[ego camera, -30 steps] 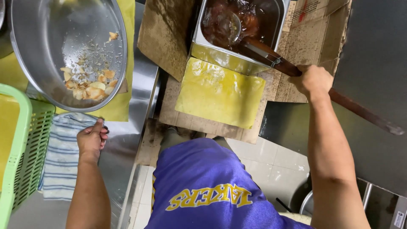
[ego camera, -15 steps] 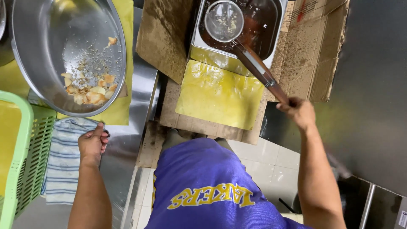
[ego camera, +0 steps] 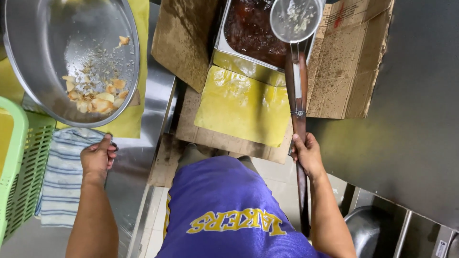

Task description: Frying fruit slices in a deep fryer, stirring them with a wooden paddle, and inspecting the progress.

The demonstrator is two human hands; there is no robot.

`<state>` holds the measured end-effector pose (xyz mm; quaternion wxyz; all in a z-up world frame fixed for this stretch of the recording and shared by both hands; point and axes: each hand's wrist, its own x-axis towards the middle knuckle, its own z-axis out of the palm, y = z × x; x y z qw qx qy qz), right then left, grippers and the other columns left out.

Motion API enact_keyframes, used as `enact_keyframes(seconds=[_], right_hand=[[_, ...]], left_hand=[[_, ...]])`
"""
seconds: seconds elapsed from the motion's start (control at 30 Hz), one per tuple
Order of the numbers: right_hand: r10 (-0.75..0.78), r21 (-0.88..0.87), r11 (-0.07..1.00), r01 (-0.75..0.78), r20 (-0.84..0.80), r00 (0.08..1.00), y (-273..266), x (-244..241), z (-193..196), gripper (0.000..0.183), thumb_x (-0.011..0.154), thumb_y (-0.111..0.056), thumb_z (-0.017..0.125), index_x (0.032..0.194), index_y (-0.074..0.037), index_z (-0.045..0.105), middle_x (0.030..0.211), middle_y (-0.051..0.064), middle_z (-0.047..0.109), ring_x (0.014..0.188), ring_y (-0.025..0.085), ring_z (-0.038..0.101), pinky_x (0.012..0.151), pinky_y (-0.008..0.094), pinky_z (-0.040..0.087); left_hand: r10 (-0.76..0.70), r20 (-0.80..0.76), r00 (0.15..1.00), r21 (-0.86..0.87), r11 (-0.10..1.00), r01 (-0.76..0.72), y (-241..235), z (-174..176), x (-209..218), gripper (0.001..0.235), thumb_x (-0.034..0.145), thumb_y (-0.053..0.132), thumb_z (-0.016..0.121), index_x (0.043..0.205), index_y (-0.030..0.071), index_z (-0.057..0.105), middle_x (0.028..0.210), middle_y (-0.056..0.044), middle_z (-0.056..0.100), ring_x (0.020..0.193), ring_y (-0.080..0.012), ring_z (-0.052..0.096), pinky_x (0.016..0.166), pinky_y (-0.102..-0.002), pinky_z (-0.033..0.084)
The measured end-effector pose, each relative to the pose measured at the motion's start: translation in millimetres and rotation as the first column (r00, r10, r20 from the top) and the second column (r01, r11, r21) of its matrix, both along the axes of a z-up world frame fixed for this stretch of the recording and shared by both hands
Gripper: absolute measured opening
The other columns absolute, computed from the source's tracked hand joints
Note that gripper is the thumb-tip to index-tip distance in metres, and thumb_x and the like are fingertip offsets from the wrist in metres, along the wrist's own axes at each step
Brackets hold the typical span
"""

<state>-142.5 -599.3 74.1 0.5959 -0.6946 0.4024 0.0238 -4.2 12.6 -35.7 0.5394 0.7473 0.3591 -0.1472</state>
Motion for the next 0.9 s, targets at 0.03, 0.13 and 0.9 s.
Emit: enact_keyframes(seconds=[0.03,0.13,0.9], right_hand=[[0.006,0.0,1.0,-0.006,-0.003,1.0,7,3,4,0.022,0.106,-0.021,0.061,0.107,-0.001,0.053,0.061,0.011,0.051,0.036,0.015,0.048,0.032,0.029,0.044],[0.028,0.101,0.995,-0.025,-0.028,0.999,23,11,12,0.033,0.104,-0.025,0.062,0.087,-0.017,0.035,0.064,0.007,0.048,0.04,0.013,0.039,0.035,0.026,0.032],[0.135,0.048,0.989,-0.139,0.075,0.988,17,3,-1,0.026,0.109,-0.021,0.057,0.089,-0.015,0.041,0.065,0.005,0.048,0.042,0.013,0.039,0.036,0.027,0.036]], left_hand=[[0.006,-0.003,1.0,0.0,1.0,-0.006,-5,12,1,0.046,0.106,0.043,0.072,0.078,0.008,0.067,0.054,-0.011,0.057,0.031,-0.0148,0.043,0.028,-0.026,0.037],[0.053,-0.115,0.992,-0.027,0.998,-0.056,-13,36,7,0.045,0.101,0.048,0.075,0.075,0.011,0.067,0.057,-0.003,0.057,0.039,-0.0119,0.036,0.038,-0.025,0.025],[0.045,-0.101,0.994,-0.1,0.993,-0.056,-20,75,8,0.047,0.102,0.04,0.071,0.07,0.007,0.067,0.061,-0.008,0.063,0.047,-0.015,0.048,0.044,-0.029,0.036]])
